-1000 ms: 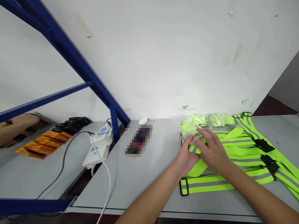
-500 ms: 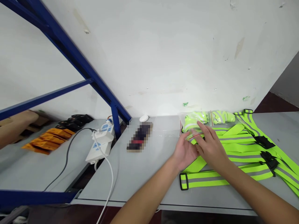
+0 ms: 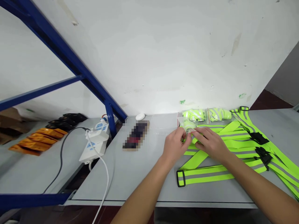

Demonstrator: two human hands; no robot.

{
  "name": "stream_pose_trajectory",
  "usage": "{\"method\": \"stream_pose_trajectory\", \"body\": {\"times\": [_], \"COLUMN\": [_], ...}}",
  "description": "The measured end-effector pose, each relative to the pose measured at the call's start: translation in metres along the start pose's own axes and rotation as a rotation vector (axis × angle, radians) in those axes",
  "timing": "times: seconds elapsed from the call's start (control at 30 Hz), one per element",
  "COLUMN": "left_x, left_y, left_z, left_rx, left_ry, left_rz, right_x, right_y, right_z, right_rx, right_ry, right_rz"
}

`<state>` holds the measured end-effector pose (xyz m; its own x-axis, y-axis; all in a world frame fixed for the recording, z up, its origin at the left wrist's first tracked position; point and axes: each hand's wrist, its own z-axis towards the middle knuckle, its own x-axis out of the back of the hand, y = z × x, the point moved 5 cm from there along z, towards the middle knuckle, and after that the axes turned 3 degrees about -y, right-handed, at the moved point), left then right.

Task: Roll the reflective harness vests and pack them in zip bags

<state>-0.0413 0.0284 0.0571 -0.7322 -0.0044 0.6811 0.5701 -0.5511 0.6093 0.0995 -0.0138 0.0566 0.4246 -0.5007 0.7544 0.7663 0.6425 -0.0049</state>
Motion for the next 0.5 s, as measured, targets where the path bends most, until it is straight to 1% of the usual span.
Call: {"method": "stream_pose_trajectory", "body": {"times": [0.07,0.13,0.2,0.27,0.33,0.37,0.43,0.5], "left_x": [0.002,0.000,-0.004,-0.011,-0.019,-0.023,-0.029,-0.032], "left_y": [0.002,0.004,0.008,0.012,0.014,0.013,0.008,-0.003], "left_z": [0.002,0.002,0.001,-0.002,-0.006,-0.007,-0.009,-0.009], "left_rx": [-0.085,-0.142,-0.183,-0.177,-0.115,-0.055,0.093,0.262], "left_ry": [0.005,-0.001,-0.019,-0.040,-0.060,-0.072,-0.109,-0.134], "left_rz": [0.157,0.253,0.246,0.128,-0.024,-0.099,-0.261,-0.482], "right_x": [0.001,0.001,0.000,-0.005,-0.010,-0.013,-0.016,-0.015], "right_y": [0.002,0.005,0.008,0.009,0.007,0.006,0.005,0.005], "right_z": [-0.001,-0.001,0.001,0.004,0.006,0.006,0.005,0.001], "right_rx": [-0.001,-0.048,-0.135,-0.215,-0.248,-0.241,-0.197,-0.131], "right_ry": [0.036,0.057,0.052,0.019,-0.031,-0.064,-0.123,-0.164], "right_rz": [-0.018,-0.036,-0.054,-0.081,-0.103,-0.103,-0.070,0.034]}}
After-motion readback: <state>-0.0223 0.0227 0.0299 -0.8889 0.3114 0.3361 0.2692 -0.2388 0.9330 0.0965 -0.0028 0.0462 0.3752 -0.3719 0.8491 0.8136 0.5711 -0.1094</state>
